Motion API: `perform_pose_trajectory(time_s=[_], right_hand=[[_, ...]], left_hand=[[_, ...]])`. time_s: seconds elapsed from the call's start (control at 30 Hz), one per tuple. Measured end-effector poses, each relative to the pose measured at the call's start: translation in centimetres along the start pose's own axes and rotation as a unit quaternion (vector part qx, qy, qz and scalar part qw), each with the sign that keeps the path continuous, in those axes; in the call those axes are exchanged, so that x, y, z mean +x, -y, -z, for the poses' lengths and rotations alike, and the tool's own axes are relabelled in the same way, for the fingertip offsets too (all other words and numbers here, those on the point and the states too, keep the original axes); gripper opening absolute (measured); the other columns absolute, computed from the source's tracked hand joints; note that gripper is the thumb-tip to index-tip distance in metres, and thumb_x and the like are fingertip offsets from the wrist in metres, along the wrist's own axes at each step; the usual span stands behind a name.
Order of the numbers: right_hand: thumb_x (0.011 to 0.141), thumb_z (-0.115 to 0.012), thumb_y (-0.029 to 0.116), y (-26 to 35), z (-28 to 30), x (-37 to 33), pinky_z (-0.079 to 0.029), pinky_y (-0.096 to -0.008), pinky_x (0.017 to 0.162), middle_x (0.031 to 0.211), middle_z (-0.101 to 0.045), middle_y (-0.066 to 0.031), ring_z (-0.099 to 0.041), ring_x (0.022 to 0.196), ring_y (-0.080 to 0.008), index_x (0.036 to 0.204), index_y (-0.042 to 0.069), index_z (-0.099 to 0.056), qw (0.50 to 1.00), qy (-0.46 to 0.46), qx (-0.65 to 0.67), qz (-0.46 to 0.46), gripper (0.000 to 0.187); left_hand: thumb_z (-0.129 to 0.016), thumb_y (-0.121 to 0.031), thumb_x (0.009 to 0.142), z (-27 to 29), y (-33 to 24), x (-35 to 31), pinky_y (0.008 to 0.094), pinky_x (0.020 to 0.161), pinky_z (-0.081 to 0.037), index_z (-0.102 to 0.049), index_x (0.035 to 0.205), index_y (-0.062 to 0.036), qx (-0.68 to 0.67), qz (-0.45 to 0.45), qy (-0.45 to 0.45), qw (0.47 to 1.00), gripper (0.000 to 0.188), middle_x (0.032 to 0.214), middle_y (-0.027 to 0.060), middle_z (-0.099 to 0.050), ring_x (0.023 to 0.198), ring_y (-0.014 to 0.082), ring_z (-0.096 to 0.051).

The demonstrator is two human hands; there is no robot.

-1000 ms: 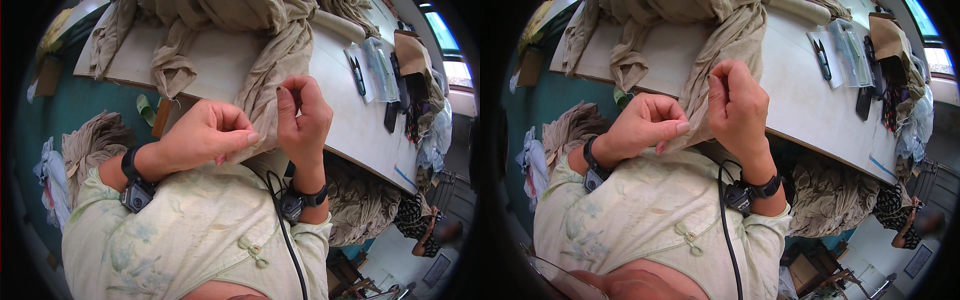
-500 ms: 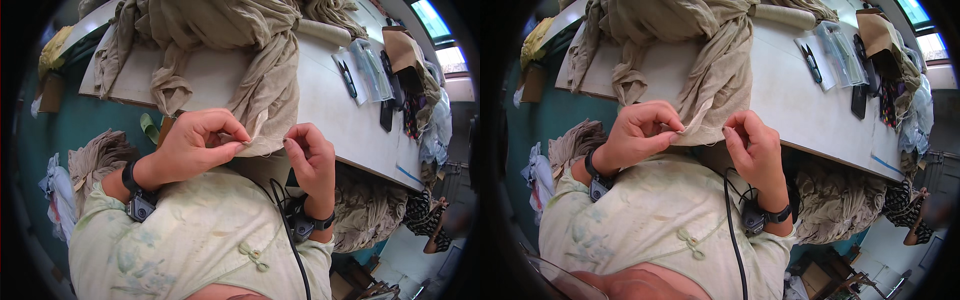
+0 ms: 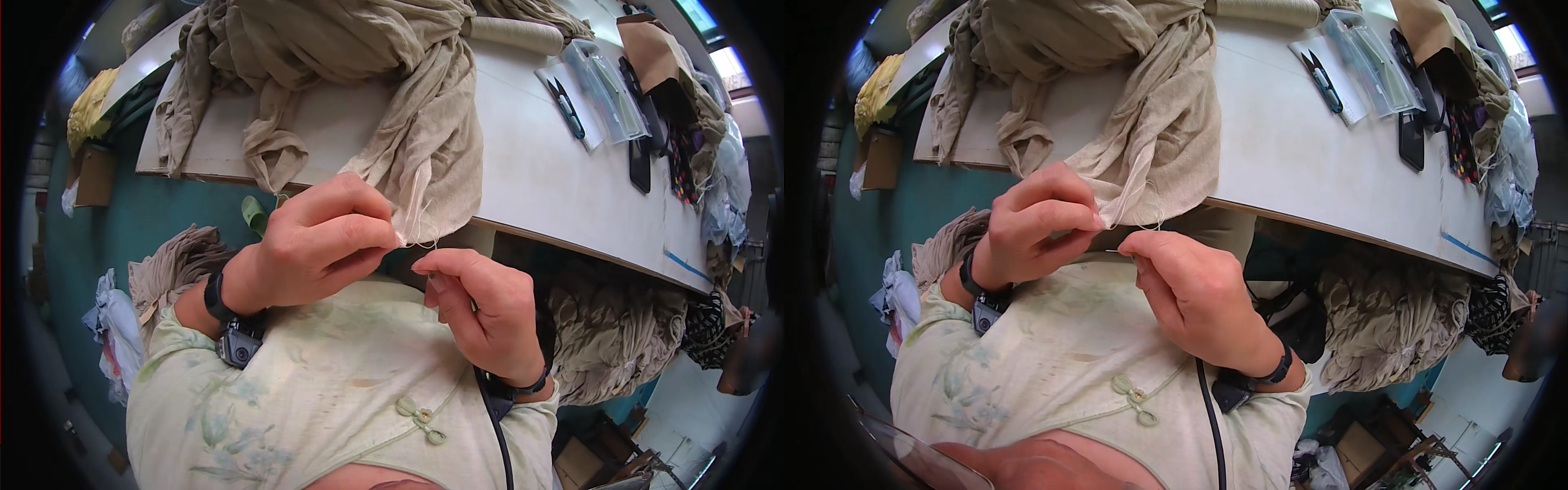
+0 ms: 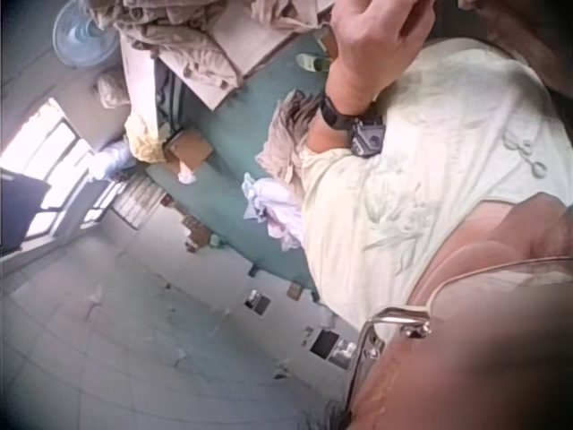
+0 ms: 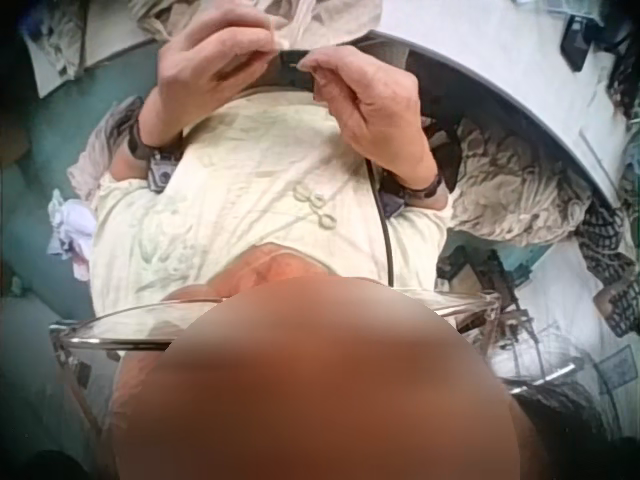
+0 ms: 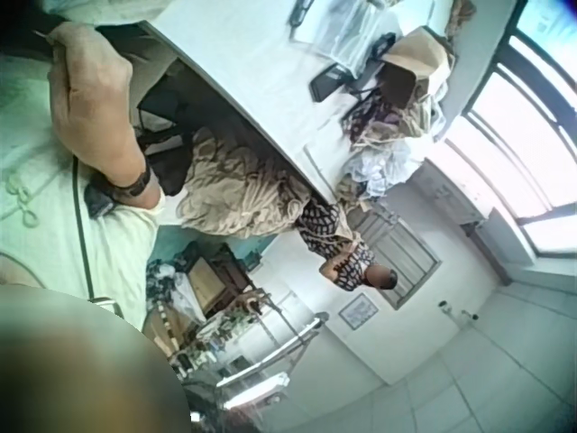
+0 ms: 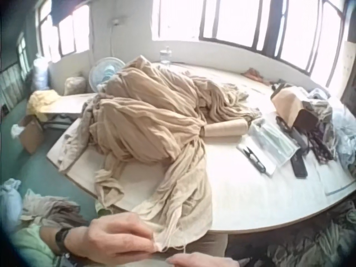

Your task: Hand-sewing a piece of tan fabric using a needle and thread.

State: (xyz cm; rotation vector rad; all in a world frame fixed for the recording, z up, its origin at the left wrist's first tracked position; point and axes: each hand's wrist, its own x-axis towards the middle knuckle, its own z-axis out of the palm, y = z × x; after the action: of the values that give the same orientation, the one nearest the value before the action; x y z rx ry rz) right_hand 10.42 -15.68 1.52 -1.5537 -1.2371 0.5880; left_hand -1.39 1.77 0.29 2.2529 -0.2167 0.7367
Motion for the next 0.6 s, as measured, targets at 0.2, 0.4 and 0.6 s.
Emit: perform_pose_trajectory(time_s=[0.2, 0.4, 0.6], right_hand=[[0.08, -0.05, -0.007, 0.17, -0.6, 0.12, -0.043, -0.0214, 0.046, 0.054, -0.055, -0.0034, -0.056, 0.047, -0.0092, 0.091, 0.0, -0.061, 1.0, -0.003, -0.027, 0.002, 0.017], [0.078, -0.05, -0.007, 0.12, -0.8, 0.41, -0.043, -0.0219, 0.046, 0.053, -0.053, -0.0031, -0.056, 0.046, -0.0098, 0.091, 0.0, -0.062, 0.999, -0.004, -0.033, 0.012, 0.019], [0.077, -0.05, -0.006, 0.24, -0.79, 0.48, -0.042, -0.0221, 0.046, 0.052, -0.052, -0.0032, -0.056, 0.046, -0.01, 0.09, 0.0, -0.062, 0.999, -0.003, -0.04, 0.014, 0.019]], left_hand=[[-0.068, 0.006, 0.063, 0.52, 0.37, -0.19, 0.029, 0.058, -0.043, -0.061, 0.086, -0.0022, 0.015, -0.05, 0.014, 0.999, 0.025, 0.082, 0.007, -0.055, 0.068, 0.0194, -0.055], [-0.069, 0.006, 0.063, 0.55, 0.47, -0.26, 0.0284, 0.057, -0.043, -0.061, 0.086, -0.0019, 0.012, -0.052, 0.004, 0.999, 0.025, 0.082, 0.0072, -0.055, 0.067, 0.0193, -0.055], [-0.069, 0.006, 0.062, 0.57, 0.46, -0.3, 0.0278, 0.057, -0.044, -0.061, 0.086, -0.0018, 0.011, -0.052, 0.003, 0.999, 0.026, 0.081, 0.0074, -0.055, 0.066, 0.0192, -0.055]])
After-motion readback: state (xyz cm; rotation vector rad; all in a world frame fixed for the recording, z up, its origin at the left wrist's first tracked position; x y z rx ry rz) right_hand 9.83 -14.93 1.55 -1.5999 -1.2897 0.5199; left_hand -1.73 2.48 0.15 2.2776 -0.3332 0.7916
